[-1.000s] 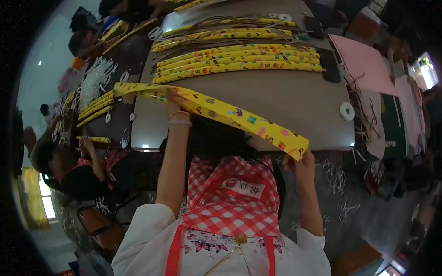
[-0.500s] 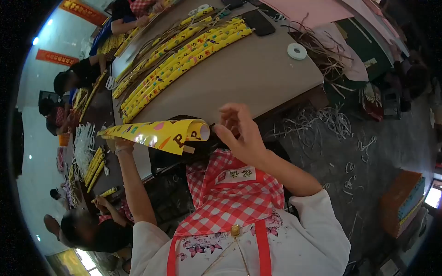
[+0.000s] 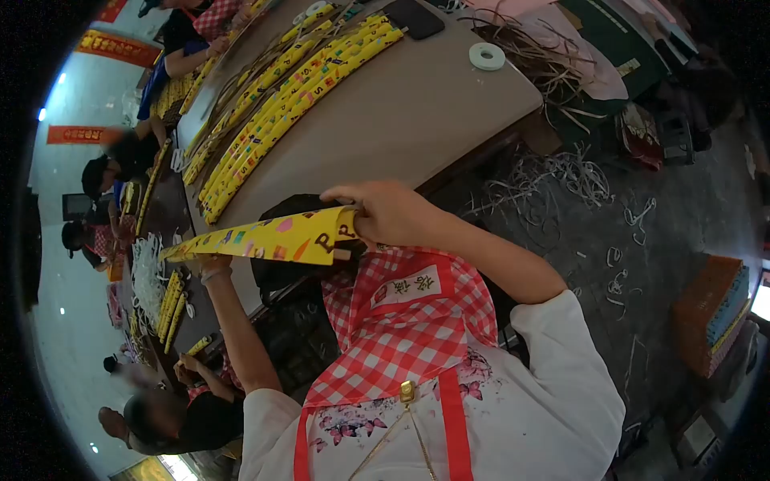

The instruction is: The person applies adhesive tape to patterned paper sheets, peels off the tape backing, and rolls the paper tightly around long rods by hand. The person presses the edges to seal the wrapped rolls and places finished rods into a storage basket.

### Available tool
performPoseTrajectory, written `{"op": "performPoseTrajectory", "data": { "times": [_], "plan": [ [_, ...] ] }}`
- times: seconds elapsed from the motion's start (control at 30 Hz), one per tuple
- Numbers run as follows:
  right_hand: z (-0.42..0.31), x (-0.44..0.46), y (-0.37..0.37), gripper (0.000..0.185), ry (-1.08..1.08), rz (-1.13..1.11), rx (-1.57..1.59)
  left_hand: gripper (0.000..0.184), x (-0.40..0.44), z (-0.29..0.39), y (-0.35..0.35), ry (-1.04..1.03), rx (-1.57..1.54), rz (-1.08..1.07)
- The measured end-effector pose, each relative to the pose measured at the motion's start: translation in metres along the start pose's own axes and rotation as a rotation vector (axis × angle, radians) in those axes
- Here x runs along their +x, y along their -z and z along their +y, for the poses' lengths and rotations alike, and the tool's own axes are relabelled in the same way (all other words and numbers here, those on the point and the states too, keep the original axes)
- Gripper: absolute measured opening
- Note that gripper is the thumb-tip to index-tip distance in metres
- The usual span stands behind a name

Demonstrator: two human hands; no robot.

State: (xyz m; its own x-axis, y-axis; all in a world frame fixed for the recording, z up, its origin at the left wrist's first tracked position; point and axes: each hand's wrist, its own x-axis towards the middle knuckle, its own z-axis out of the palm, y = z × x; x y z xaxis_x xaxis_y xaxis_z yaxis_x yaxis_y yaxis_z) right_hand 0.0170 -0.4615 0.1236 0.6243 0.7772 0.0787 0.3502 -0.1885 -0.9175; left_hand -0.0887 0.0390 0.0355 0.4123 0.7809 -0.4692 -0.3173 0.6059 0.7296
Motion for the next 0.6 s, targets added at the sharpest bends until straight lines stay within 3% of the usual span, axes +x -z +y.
{"op": "performPoseTrajectory", "data": {
  "times": [0.1, 0.17, 0.2, 0.27, 0.3, 0.33, 0.37, 0.43, 0.47, 0.5, 0.57, 0.6],
  "plan": [
    [0.021, -0.003, -0.022, 0.047, -0.199, -0.105, 0.660, 0.041, -0.001, -0.002, 0.017, -0.004, -0.046, 0.025],
    [0.034, -0.008, -0.040, 0.043, -0.387, -0.146, 0.991, 0.033, -0.007, -0.005, 0.035, 0.235, -0.296, -0.596],
    [0.021, -0.009, -0.042, 0.041, -0.586, -0.126, 1.266, 0.031, 0.001, -0.007, 0.049, 0.355, -0.418, -0.907],
    [0.033, -0.015, -0.053, 0.041, -0.606, -0.180, 1.362, 0.032, 0.012, -0.001, 0.057, 0.387, -0.427, -0.849],
    [0.039, -0.017, -0.058, 0.041, -0.620, -0.235, 1.454, 0.030, 0.009, 0.000, 0.060, 0.308, -0.333, -0.707],
    [0.046, -0.017, -0.061, 0.042, -0.603, -0.257, 1.405, 0.031, 0.007, 0.002, 0.061, 0.229, -0.239, -0.566],
    [0.041, -0.017, -0.057, 0.042, -0.607, -0.257, 1.407, 0.031, -0.002, 0.000, 0.059, 0.231, -0.238, -0.561],
    [0.026, -0.014, -0.046, 0.044, -0.334, -0.249, 0.712, 0.027, -0.023, -0.007, 0.053, 0.161, -0.194, -0.745],
    [0.055, -0.008, -0.071, 0.053, 0.242, 0.078, 0.296, 0.027, -0.014, -0.007, 0.060, 0.160, -0.194, -0.744],
    [0.043, -0.006, -0.059, 0.053, 0.242, 0.077, 0.296, 0.026, -0.001, -0.008, 0.070, 0.127, -0.118, -0.764],
    [0.020, -0.007, -0.034, 0.061, 0.173, -0.009, -0.432, 0.026, 0.009, -0.007, 0.080, 0.098, -0.041, -0.778],
    [0.024, -0.004, -0.036, 0.057, 0.150, -0.021, -0.412, 0.027, 0.007, -0.005, 0.078, 0.132, -0.046, -0.794]
  ]
}}
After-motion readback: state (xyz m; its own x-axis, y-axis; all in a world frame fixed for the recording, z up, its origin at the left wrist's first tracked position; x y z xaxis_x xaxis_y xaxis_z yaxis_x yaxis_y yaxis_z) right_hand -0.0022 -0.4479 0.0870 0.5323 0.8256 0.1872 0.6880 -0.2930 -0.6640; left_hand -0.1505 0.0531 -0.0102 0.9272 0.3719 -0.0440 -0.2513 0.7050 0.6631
